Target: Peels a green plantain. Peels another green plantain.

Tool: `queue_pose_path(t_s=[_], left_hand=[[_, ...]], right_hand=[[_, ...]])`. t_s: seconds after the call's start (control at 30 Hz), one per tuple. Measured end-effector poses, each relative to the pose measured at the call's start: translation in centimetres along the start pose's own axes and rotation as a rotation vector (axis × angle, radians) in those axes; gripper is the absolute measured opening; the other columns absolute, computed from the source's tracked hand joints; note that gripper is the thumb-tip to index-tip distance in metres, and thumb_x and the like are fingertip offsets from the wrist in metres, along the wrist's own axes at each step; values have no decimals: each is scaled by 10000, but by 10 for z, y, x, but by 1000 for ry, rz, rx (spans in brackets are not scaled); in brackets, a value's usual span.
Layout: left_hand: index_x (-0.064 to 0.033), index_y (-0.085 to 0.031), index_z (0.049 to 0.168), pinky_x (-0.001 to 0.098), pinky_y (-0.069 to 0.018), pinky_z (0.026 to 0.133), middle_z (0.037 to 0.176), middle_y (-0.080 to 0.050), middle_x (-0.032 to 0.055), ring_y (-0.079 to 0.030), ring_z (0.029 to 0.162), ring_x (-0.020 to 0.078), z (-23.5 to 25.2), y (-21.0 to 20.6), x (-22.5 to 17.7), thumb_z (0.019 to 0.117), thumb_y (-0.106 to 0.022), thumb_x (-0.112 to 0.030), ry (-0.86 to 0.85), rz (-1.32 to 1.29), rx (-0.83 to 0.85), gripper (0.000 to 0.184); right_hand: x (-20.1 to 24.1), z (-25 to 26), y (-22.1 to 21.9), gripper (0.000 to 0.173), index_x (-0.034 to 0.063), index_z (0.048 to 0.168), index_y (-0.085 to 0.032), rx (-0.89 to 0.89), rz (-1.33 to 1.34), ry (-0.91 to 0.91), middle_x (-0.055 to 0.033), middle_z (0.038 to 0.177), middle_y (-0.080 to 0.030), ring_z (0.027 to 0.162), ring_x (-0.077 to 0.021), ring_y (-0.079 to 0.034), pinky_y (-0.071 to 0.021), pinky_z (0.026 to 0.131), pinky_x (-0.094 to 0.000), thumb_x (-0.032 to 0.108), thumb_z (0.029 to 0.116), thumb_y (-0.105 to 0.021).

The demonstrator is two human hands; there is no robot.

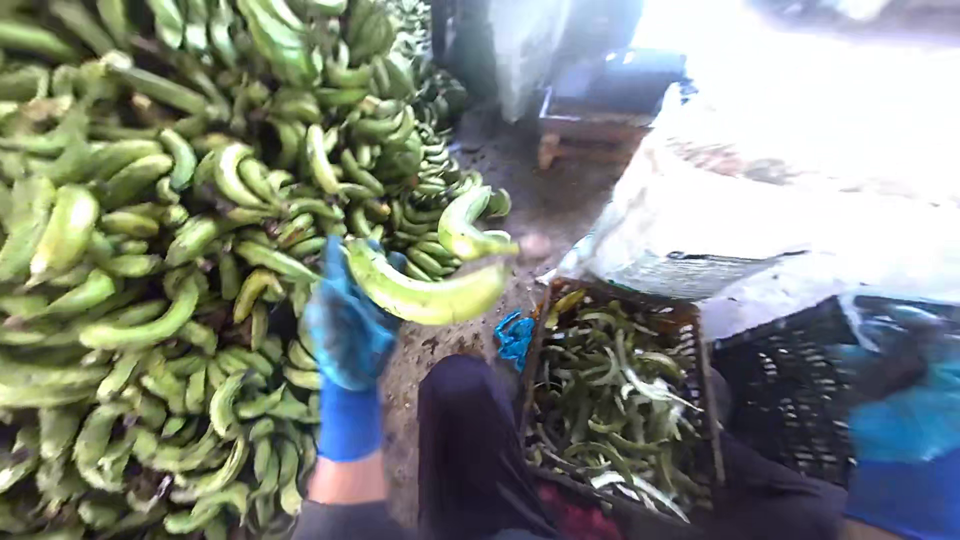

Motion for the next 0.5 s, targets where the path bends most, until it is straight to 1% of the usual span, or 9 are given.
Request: queue_pose_path(t_s=[0.03, 0.07, 0.13, 0.23, 0.3, 0.37, 0.4, 0.47, 0.5], left_hand=[[-225, -502, 1434, 428, -597, 872, 1249, -661, 55, -673, 1073, 221, -4, -30, 27, 945, -648, -443, 62, -100, -20, 555], [-177, -520, 1401, 442, -604, 855, 1163, -695, 104, -700, 1019, 254, -10, -59, 51, 961, -621, -323, 146, -173, -13, 474], [-97, -477, 1384, 467, -603, 839, 1073, -699, 172, -713, 956, 299, -19, -105, 88, 965, -540, -153, 283, -224, 64, 427], [-108, -447, 1417, 382, -615, 763, 1126, -701, 154, -713, 939, 253, -17, -140, 117, 977, -574, -148, 282, -65, 161, 459], [-96, -398, 1451, 430, -609, 858, 1197, -680, 166, -701, 1044, 291, -11, -152, 135, 980, -593, -138, 264, 38, 225, 511], [-78, -346, 1470, 489, -586, 924, 1205, -665, 173, -684, 1085, 320, -14, -161, 155, 970, -582, -128, 284, 45, 297, 555], [-65, -360, 1457, 486, -587, 917, 1185, -674, 175, -687, 1074, 318, -17, -166, 162, 956, -608, -132, 283, 49, 330, 563], [-69, -411, 1424, 466, -596, 887, 1151, -692, 164, -696, 1044, 304, -26, -173, 170, 939, -667, -157, 282, 58, 390, 556], [-75, -425, 1417, 463, -594, 891, 1151, -694, 160, -694, 1046, 302, -30, -175, 172, 941, -672, -152, 281, 55, 420, 542]], right_hand=[[-14, 6, 19, 387, -18, 1407, -432, 122, 84, 35, -93, 1156, -665, 973, -201, -699, -609, 808, -352, 175, 1110, -275], [-22, 6, 22, 386, 33, 1383, -478, 160, 119, 36, -77, 1117, -697, 948, -196, -713, -621, 794, -355, 248, 1126, -285], [-28, -20, 9, 378, 145, 1335, -529, 194, -10, 6, 38, 1004, -723, 854, -106, -707, -617, 749, -295, 325, 1121, -275], [-48, -81, 2, 403, 22, 1414, -461, 275, -190, 15, -14, 956, -719, 801, -149, -710, -632, 740, -353, 249, 1099, -352], [-72, -120, 4, 411, -38, 1397, -482, 252, -268, -91, -43, 906, -718, 737, -156, -700, -626, 669, -353, 203, 1077, -389], [-87, -145, 7, 448, -25, 1405, -500, 215, -336, -288, -59, 909, -722, 745, -168, -715, -634, 654, -363, 260, 1073, -405], [-86, -151, 7, 457, -24, 1389, -504, 215, -335, -306, -52, 914, -728, 746, -160, -722, -636, 647, -355, 288, 1069, -410], [-69, -159, 3, 380, -14, 1272, -551, 254, -231, -42, -39, 895, -735, 718, -145, -713, -625, 609, -333, 293, 1071, -449], [-56, -158, 1, 340, 43, 1266, -571, 289, -171, 152, -41, 912, -738, 724, -147, -712, -626, 610, -332, 304, 1076, -463]])
Point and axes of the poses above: each hand's wrist, its own z-axis towards the middle knuckle, its own y-axis out of the back of the hand, x = y × z, the point moved 1 cm from there along z, towards the middle knuckle
